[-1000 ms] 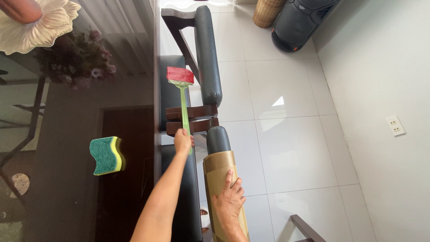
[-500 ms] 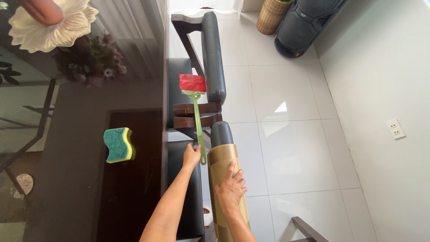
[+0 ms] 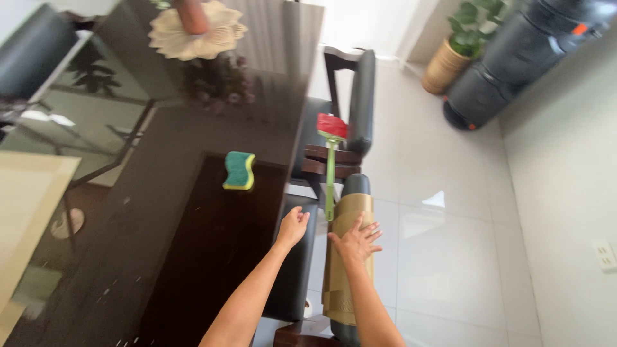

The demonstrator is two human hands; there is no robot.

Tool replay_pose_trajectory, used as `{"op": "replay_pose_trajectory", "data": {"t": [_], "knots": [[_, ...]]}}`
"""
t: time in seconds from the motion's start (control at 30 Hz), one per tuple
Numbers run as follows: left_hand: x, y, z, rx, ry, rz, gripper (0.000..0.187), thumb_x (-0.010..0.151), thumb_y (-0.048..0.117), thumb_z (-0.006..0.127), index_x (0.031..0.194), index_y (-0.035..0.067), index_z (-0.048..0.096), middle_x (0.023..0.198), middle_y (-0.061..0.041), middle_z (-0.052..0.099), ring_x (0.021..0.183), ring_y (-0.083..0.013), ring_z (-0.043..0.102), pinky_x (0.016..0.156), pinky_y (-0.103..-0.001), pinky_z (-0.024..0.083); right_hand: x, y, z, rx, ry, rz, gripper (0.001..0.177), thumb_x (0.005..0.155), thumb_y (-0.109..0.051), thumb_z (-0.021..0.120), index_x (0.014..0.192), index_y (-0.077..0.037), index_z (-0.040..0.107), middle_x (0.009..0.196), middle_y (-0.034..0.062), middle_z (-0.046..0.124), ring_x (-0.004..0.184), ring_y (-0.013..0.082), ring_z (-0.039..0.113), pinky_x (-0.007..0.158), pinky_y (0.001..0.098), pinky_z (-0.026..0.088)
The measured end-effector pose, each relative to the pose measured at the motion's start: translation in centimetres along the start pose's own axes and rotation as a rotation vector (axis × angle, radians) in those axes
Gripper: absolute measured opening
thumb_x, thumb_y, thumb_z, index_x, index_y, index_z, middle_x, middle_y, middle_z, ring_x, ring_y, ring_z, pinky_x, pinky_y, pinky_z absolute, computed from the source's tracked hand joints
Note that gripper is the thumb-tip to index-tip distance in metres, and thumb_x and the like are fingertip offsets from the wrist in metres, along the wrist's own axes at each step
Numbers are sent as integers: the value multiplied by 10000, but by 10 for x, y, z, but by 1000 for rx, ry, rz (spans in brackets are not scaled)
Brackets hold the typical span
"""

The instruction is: Cleaning and wiping placemats and decorative plates on a dining table using a sponge.

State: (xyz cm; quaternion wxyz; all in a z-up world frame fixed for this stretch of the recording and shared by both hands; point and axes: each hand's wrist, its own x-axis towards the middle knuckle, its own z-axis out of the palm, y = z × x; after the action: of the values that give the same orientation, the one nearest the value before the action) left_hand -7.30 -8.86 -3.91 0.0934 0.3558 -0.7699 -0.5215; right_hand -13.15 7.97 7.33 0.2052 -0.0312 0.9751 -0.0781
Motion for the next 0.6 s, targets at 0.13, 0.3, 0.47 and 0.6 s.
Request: {"op": "replay_pose_trajectory", "data": {"t": [0.13, 0.3, 0.47, 0.6], "knots": [[-18, 8, -69, -11, 188, 54, 487, 956, 315, 664, 1318, -7, 622, 1143, -201, 744, 1059, -291, 727, 945, -374, 552, -3, -31, 29, 6, 105, -203, 1182, 798, -631, 747, 1637, -216, 26, 1691, 239, 66, 1557, 443, 52, 1149, 739, 162], [-61, 14, -171, -56, 388, 139, 429, 992, 287, 626, 1302, -9, 629, 1177, -189, 736, 1081, -278, 726, 954, -366, 554, -46, -97, 28, 119, 184, -450, 1020, 874, -543, 705, 1638, -174, 138, 1672, 225, 169, 1555, 427, 111, 1136, 749, 161], [-149, -4, -268, -112, 534, 112, 427, 1017, 280, 591, 1333, -7, 601, 1229, -179, 716, 1148, -275, 693, 989, -369, 535, -116, -153, 37, 180, 186, -666, 944, 903, -524, 674, 1618, -120, 207, 1667, 223, 194, 1551, 419, 127, 1142, 740, 161], [-215, -44, -327, -143, 686, 41, 434, 1016, 291, 584, 1344, 6, 599, 1246, -174, 716, 1171, -271, 687, 1006, -370, 529, -174, -185, 52, 207, 119, -823, 909, 934, -514, 645, 1616, -95, 215, 1663, 244, 188, 1547, 431, 121, 1152, 721, 169]]}}
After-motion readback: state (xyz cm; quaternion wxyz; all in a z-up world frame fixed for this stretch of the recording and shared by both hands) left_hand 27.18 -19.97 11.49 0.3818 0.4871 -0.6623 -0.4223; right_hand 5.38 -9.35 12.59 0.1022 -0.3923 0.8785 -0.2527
